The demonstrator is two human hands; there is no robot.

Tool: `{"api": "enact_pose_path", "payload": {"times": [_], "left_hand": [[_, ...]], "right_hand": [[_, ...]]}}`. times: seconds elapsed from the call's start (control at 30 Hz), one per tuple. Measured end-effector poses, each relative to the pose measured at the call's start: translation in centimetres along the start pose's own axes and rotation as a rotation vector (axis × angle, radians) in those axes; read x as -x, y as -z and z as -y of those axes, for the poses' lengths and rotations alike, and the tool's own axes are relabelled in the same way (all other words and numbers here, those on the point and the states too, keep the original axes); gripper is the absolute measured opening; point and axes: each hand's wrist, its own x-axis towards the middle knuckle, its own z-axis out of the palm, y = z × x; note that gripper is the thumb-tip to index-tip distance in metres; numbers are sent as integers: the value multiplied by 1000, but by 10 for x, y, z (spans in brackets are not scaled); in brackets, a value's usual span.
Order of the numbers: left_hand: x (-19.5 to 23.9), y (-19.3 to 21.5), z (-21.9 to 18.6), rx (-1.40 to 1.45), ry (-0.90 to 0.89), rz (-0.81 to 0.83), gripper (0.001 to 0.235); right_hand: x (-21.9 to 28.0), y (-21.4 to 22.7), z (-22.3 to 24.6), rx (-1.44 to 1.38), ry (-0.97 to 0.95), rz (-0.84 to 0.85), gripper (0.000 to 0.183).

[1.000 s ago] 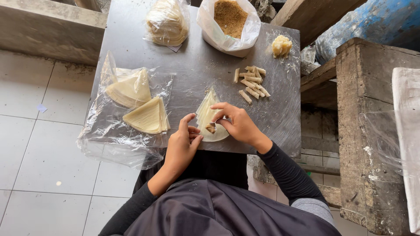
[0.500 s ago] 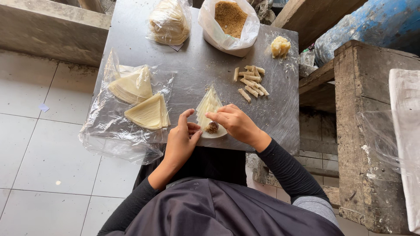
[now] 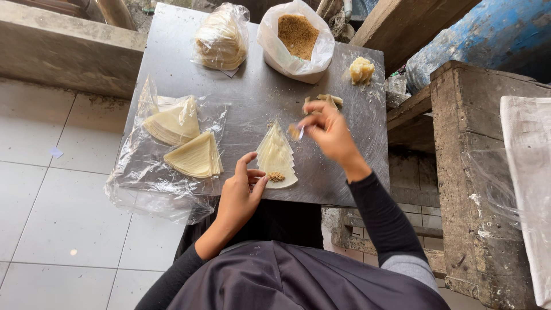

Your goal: The person assembles triangular food packets by hand. They scoop a brown granular filling from a bag and place it onto a thin, translucent wrapper, then fold the wrapper into a cone shape. The process is repeated multiple times, with finished packets placed on a plastic sheet.

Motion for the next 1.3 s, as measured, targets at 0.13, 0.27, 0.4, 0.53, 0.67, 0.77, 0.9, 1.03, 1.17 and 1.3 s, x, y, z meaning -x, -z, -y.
{"api": "enact_pose_path", "payload": {"times": [0.13,0.27,0.4,0.53,0.67,0.77,0.9,1.03,1.17,1.3], "left_hand": [[0,-3,1,-6,-81,0,54],[0,-5,6,11,-94,29,53],[-1,-6,14,74,-142,66,56],[2,-7,20,12,-195,39,54],[-1,-9,19,-40,-221,41,55],[-1,-13,20,-85,-245,27,57],[-3,-16,22,-174,-283,-5,62],[-5,-18,25,-195,-287,2,63],[-6,-21,25,-210,-285,4,64],[-6,-22,25,-241,-314,-3,64]], "right_hand": [[-79,39,1,114,150,-298,41],[-167,54,-21,454,365,-454,40],[-210,42,-42,730,310,-511,38],[-214,30,-52,1027,323,-516,49],[-200,31,-36,972,236,-517,55],[-173,32,-4,531,134,-430,52],[-45,-6,20,427,396,-348,34],[65,-58,22,674,144,-428,36],[112,-84,5,750,25,-408,43],[119,-103,-8,668,13,-456,37]]}}
